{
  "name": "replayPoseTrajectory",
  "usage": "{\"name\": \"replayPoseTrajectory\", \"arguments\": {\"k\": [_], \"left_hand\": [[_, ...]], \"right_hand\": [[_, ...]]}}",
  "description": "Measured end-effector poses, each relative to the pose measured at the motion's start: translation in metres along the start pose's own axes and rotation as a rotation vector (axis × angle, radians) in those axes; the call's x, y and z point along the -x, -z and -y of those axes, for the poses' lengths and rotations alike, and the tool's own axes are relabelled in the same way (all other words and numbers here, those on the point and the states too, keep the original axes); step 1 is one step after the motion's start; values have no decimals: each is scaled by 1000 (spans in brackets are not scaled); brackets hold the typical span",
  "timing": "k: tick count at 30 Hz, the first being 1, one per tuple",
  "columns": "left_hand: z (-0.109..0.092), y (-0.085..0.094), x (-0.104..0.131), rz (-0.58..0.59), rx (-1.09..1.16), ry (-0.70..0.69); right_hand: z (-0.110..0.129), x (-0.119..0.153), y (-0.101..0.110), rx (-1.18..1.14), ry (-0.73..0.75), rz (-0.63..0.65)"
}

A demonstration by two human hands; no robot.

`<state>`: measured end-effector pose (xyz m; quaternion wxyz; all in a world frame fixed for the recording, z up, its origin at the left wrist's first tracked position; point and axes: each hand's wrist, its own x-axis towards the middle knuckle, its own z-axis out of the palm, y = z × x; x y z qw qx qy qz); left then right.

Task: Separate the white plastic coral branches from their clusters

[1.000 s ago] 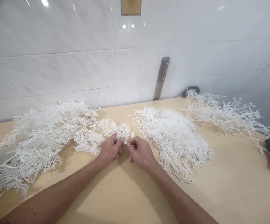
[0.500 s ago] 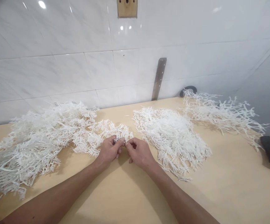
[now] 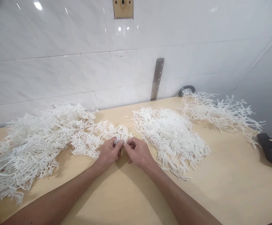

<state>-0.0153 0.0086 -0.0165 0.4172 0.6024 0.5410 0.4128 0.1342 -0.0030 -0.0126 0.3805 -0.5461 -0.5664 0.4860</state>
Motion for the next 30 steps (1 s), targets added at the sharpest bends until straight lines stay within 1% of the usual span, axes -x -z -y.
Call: {"name": "replayPoseTrajectory", "arguments": {"k": [2, 4, 14, 16, 20, 22, 26, 30], "left_hand": [[2, 0, 0, -4, -2, -17], [4, 0, -1, -15, 1, -31], [2, -2, 2, -35, 5, -77], [1, -2, 2, -31, 35, -58], [-3, 0, 0, 3, 122, 50], [-6, 1, -1, 19, 149, 83], [-6, 3, -1, 38, 126, 91], [-2, 3, -1, 57, 24, 12]], "right_hand": [[-2, 0, 0, 10, 29, -13], [-4, -1, 0, 36, 26, -31], [-1, -4, 0, 81, -108, -33], [-1, -4, 0, 61, -101, -40], [-2, -2, -2, -17, -30, -62], [-4, -3, -3, -36, -11, -66], [-8, -3, -2, -53, -16, -18], [-6, -2, 3, -99, -8, 64]]}}
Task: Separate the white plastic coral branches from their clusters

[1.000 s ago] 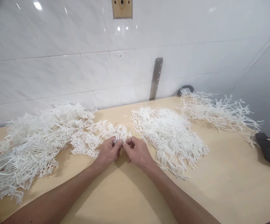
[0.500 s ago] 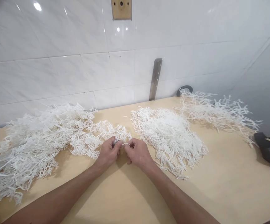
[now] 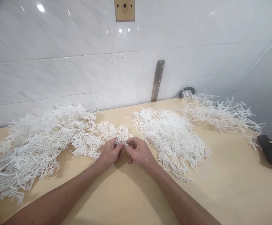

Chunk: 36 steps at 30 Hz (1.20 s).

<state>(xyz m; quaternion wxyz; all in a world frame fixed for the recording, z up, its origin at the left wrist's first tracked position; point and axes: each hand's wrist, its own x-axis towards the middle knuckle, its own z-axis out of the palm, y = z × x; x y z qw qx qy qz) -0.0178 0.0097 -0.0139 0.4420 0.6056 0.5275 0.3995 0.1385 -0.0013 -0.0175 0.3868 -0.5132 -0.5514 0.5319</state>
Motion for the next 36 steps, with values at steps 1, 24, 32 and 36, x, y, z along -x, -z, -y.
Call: {"name": "replayPoseTrajectory", "arguments": {"k": [1, 24, 32, 36], "left_hand": [[1, 0, 0, 5, -26, -20], [4, -4, 1, -141, -273, -181], [6, -1, -7, -164, -253, -135], [5, 2, -8, -126, -176, -105]], "right_hand": [[1, 0, 1, 3, 5, 8], [3, 3, -10, 487, 175, -226], [1, 6, -19, 562, 499, -201], [4, 3, -10, 312, 310, -256]]}}
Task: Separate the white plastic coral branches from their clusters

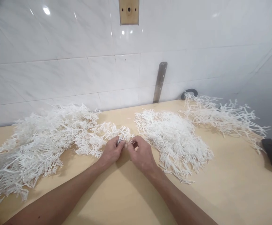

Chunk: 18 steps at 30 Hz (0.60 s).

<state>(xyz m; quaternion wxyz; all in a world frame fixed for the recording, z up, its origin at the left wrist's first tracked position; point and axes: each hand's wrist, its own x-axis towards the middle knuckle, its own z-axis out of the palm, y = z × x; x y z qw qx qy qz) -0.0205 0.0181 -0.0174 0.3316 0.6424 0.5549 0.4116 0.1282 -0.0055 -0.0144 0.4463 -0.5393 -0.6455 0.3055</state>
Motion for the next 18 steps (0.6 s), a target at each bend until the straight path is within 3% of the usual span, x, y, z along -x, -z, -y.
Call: {"name": "replayPoseTrajectory", "arguments": {"k": [3, 6, 9, 12, 15, 17, 18], "left_hand": [[-2, 1, 3, 70, 127, 73], [-4, 1, 6, 85, 196, 115], [-5, 2, 6, 89, 206, 120], [-5, 2, 5, 93, 180, 114], [-5, 3, 5, 97, 155, 110], [-5, 3, 6, 93, 149, 102], [-5, 4, 6, 89, 147, 97]], "right_hand": [[-1, -7, 16, -123, -184, -41], [-5, -15, 41, -87, -231, -201], [-14, -25, 71, 127, -239, -441], [-22, -32, 94, 432, -153, -537], [-19, -32, 96, 530, -79, -545], [-12, -28, 83, 413, -73, -435], [-9, -24, 74, 328, -82, -321]]}}
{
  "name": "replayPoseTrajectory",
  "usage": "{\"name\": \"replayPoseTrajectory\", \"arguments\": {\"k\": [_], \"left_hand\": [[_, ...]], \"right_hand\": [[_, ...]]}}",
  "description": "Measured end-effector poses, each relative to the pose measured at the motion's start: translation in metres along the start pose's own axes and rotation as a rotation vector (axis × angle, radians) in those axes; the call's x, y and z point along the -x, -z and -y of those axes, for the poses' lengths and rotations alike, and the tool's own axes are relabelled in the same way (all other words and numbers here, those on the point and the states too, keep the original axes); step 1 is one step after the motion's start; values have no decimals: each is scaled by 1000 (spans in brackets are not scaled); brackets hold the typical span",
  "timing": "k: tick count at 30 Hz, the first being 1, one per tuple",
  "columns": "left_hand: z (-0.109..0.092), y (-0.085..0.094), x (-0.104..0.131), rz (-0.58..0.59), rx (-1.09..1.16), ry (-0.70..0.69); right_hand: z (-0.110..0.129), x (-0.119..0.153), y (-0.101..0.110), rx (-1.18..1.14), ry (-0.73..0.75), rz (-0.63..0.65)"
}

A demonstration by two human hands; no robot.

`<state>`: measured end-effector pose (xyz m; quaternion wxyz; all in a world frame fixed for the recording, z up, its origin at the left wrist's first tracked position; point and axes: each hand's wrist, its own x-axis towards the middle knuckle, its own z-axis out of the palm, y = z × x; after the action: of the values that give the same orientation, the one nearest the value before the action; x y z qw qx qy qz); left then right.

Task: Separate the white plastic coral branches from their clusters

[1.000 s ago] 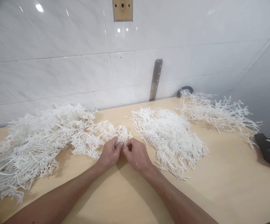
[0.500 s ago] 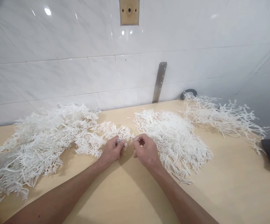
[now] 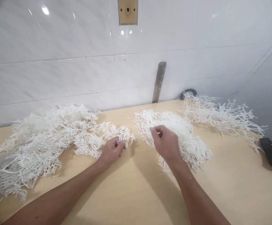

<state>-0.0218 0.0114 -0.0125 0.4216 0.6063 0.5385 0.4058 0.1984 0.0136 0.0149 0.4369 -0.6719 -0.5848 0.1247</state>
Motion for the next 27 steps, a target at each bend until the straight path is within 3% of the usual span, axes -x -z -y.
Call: {"name": "replayPoseTrajectory", "arguments": {"k": [2, 3, 6, 12, 22, 25, 27], "left_hand": [[1, 0, 0, -6, -5, -11], [1, 0, -1, -8, -10, -17], [4, -2, -3, -6, -36, -43], [6, -3, -2, 14, -97, -78], [1, -2, -1, 1, -38, -33], [0, -1, -1, 6, 1, 13], [0, -2, -2, 8, 22, 45]], "right_hand": [[11, 13, -15, -141, -11, 338], [15, 20, -22, -194, -13, 445], [22, 32, -38, -251, -10, 560], [24, 35, -44, -273, -97, 569], [22, 37, -47, -316, -82, 537], [20, 39, -51, -314, -21, 507], [18, 40, -53, -275, 93, 445]]}}
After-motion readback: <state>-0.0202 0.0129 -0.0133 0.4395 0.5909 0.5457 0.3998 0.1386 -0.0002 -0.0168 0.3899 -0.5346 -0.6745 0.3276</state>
